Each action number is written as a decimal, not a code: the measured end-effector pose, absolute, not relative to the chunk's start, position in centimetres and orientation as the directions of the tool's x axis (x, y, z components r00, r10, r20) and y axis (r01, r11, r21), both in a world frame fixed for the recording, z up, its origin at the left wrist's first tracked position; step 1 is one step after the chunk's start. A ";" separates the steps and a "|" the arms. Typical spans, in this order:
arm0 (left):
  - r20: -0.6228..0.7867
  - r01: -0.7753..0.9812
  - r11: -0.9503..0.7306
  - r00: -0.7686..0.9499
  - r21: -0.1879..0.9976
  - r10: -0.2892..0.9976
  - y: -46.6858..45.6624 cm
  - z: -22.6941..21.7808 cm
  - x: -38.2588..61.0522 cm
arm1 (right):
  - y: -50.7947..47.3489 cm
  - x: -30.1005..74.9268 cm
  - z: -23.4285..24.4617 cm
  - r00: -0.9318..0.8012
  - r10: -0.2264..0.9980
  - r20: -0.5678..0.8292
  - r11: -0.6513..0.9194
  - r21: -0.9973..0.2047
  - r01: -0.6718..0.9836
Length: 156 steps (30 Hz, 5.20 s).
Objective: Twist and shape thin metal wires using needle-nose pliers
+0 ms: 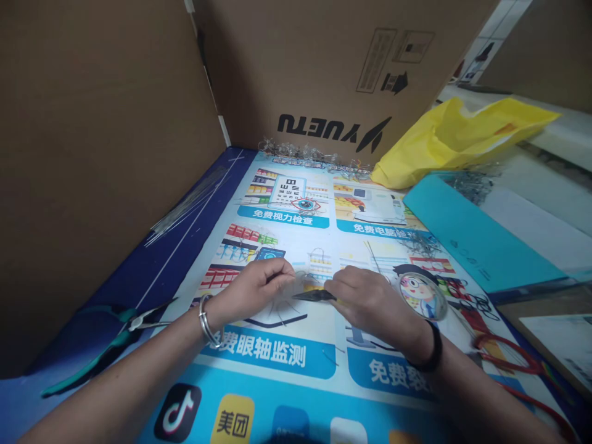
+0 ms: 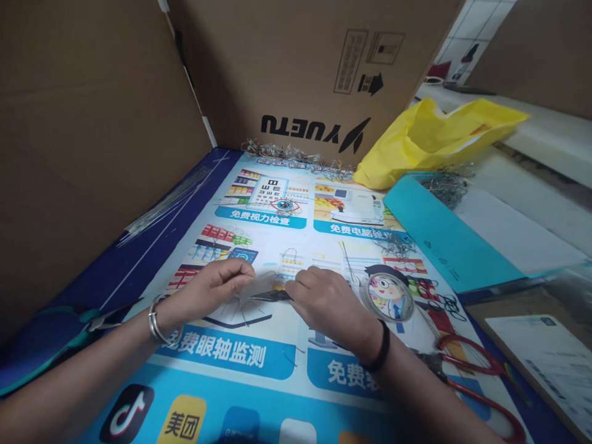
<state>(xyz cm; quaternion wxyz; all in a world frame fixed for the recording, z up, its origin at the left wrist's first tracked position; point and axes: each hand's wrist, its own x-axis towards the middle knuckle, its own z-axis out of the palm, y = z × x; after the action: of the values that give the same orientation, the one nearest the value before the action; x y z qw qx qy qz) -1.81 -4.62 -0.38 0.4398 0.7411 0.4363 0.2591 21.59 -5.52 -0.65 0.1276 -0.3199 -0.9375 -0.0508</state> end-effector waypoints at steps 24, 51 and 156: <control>-0.149 0.395 -0.004 0.357 0.919 0.922 -4.3 -1.6 -1.4 | -5.9 21.1 -1.6 -0.742 0.464 0.484 0.703 0.308 0.641; -0.178 0.335 0.048 0.370 0.941 0.912 -4.8 -1.9 -0.9 | -6.7 20.6 -1.0 -0.762 0.455 0.460 0.715 0.322 0.621; -0.130 0.193 0.089 0.211 0.977 0.969 -6.3 -1.5 -0.8 | -6.6 20.0 -0.8 -0.577 0.812 -0.087 0.480 -0.465 0.744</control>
<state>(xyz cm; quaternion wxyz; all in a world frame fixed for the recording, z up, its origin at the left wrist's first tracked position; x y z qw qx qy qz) -0.76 -6.26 -1.47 0.5321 0.5679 0.5115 0.3644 19.96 -6.61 -0.84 0.0724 -0.4540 -0.8570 0.2327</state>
